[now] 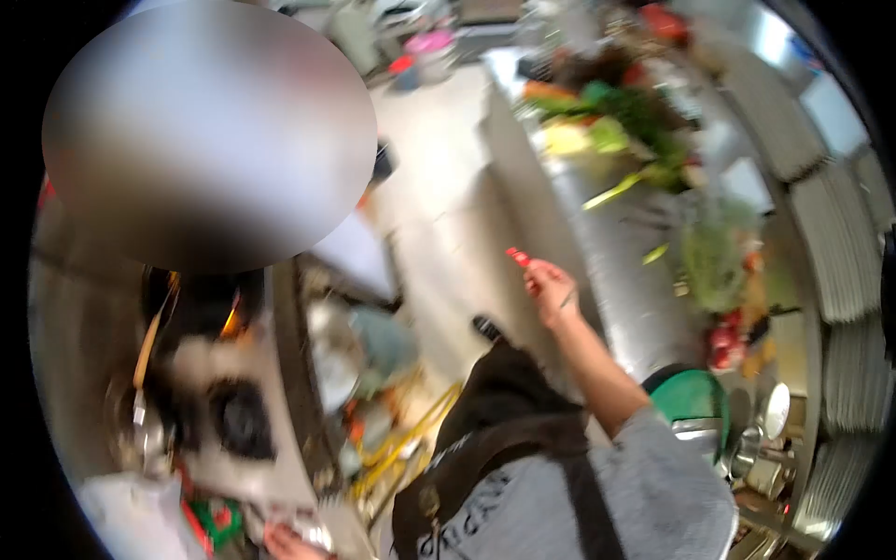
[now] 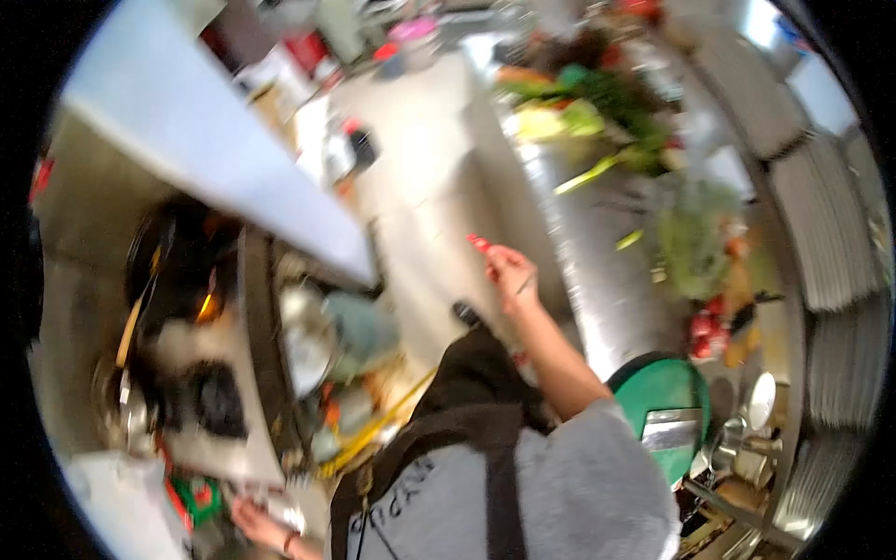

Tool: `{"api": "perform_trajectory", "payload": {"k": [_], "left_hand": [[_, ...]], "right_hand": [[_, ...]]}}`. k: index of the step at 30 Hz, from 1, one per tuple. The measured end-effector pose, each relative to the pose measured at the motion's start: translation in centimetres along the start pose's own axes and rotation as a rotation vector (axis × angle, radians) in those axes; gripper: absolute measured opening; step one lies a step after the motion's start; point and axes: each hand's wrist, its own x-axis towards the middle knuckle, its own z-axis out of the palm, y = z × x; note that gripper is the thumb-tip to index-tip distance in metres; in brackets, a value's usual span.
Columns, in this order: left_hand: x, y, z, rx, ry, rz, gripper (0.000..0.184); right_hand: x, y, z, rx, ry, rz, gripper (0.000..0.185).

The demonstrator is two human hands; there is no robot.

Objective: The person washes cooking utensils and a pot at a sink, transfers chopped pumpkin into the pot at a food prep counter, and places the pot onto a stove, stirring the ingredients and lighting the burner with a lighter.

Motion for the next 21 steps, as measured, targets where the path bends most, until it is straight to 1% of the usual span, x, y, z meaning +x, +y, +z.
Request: {"api": "perform_trajectory", "payload": {"k": [1, 2, 3, 4, 5, 6, 8, 9, 10, 11, 12, 14, 16, 18, 20, 21], "left_hand": [[-1.6, 5.1, 2.1, 0.171, -0.052, 0.129, 0.031], [-3.3, 9.1, 3.1, 0.358, -0.085, 0.275, 0.031], [-3.5, 8.6, 4.7, 0.196, -0.167, 0.218, 0.030], [-4.1, 9.7, 6.5, 0.044, -0.241, 0.154, 0.029], [-4.9, 10.9, 8.4, 0.235, -0.285, 0.381, 0.025], [-6.0, 12.7, 10.7, 0.338, -0.330, 0.336, 0.025], [-6.7, 11.1, 14.5, 0.193, -0.466, 0.370, 0.025], [-7.7, 12.9, 16.1, 0.426, -0.502, 0.593, 0.023], [-8.6, 13.1, 18.1, 0.168, -0.584, 0.241, 0.021], [-9.1, 12.5, 19.9, 0.143, -0.614, 0.212, 0.021], [-9.5, 12.2, 21.5, 0.124, -0.642, 0.182, 0.021], [-10.5, 13.9, 25.1, 0.082, -0.711, 0.072, 0.022], [-10.1, 11.9, 28.4, 0.057, -0.756, 0.112, 0.021], [-10.5, 12.0, 31.5, 0.059, -0.773, 0.165, 0.021], [-10.7, 12.4, 34.1, 0.066, -0.783, 0.222, 0.021], [-10.8, 12.8, 34.5, 0.125, -0.815, 0.348, 0.022]], "right_hand": [[0.0, -2.1, 0.3, 0.040, 0.061, -0.036, 0.019], [0.0, -4.5, 0.5, -0.008, 0.096, -0.101, 0.022], [0.6, -7.4, 0.1, -0.090, 0.122, -0.279, 0.023], [1.7, -10.1, -0.1, -0.179, 0.142, -0.446, 0.024], [3.5, -12.3, -0.4, -0.141, 0.125, -0.600, 0.022], [5.6, -14.9, -1.0, -0.097, 0.112, -0.753, 0.021], [8.6, -20.3, -0.9, 0.006, 0.171, -0.881, 0.020], [9.8, -22.9, -0.5, 0.089, 0.209, -0.888, 0.019], [11.1, -25.4, 0.0, 0.174, 0.242, -0.893, 0.018], [12.5, -27.8, 0.3, 0.163, 0.194, -0.876, 0.014], [14.0, -29.5, 1.2, 0.214, 0.114, -0.840, 0.016], [17.9, -31.6, 4.0, 0.318, -0.032, -0.621, 0.015], [23.1, -32.3, 7.0, 0.498, -0.364, -0.296, 0.012], [25.9, -33.4, 12.9, 0.653, -0.127, -0.224, 0.014], [32.2, -35.7, 16.3, 0.853, -0.236, -0.161, 0.008], [35.0, -37.1, 17.7, 0.894, -0.205, -0.199, 0.012]]}}
